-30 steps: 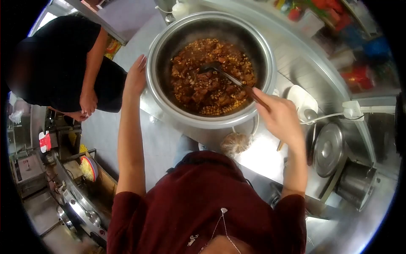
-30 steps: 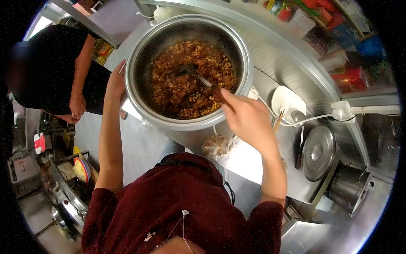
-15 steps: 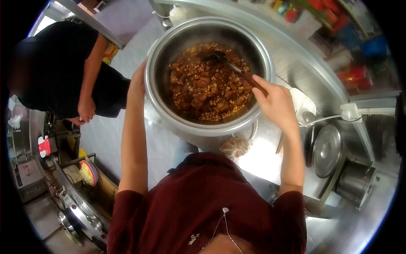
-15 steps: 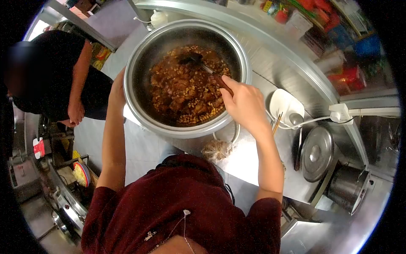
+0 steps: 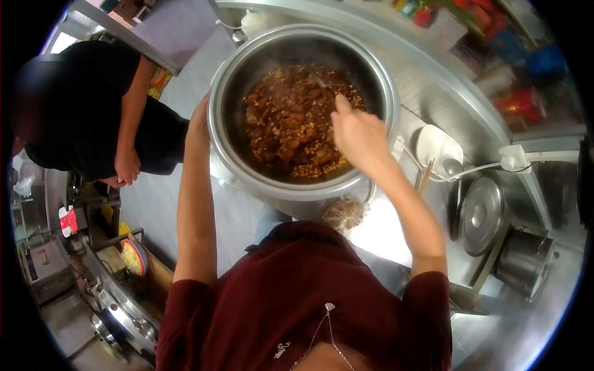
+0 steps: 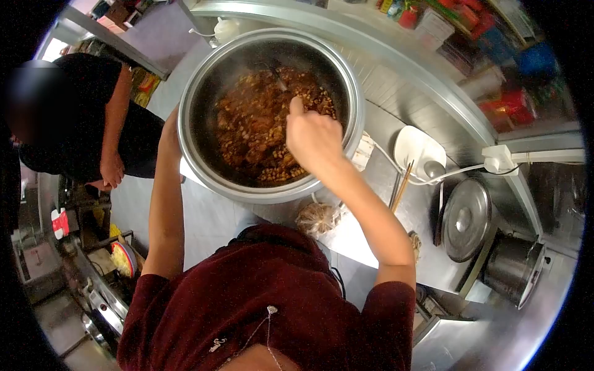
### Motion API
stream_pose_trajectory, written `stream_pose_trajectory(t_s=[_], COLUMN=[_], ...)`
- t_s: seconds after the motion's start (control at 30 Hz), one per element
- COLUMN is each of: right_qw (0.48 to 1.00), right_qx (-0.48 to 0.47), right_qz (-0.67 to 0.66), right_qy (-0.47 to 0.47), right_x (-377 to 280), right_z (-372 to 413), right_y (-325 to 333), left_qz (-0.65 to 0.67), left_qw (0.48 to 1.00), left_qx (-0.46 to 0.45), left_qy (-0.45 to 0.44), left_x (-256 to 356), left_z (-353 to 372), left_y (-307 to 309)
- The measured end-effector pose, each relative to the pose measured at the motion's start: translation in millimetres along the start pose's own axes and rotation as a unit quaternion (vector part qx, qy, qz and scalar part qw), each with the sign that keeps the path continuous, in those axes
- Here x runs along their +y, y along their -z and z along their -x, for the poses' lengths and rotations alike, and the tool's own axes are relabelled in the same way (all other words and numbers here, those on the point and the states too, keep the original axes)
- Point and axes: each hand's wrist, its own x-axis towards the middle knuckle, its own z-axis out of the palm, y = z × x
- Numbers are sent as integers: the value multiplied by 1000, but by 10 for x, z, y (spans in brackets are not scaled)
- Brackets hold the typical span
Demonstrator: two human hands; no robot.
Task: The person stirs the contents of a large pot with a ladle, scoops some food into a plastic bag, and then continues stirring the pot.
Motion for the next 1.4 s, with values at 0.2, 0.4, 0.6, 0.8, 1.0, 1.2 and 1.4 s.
stream_pose_trajectory(t_s=[0.2,0.4,0.6,0.8,1.0,1.2,1.4], right_qw=[988,997,995,998,984,993,991], right_qx=[-128,-48,-60,-37,-68,10,88], right_qz=[89,48,80,50,108,41,-98], right_qy=[2,-27,13,7,121,110,-9], right_x=[-372,-330,-402,-210,-295,-147,132], right_z=[-129,-93,-122,-136,-72,193,907], right_y=[-154,-48,-310,-93,-176,105,516], left_qz=[-2,1,-4,-1,3,73,137], left_qw=[1000,1000,1000,1000,1000,992,966], left_qx=[-1,3,-4,-3,1,96,218], left_qy=[1,-3,-2,-2,-3,48,16], left_x=[-7,10,30,49,73,10,-68], left_z=[37,22,-17,13,37,58,202], left_y=[0,3,-40,-51,-88,92,650])
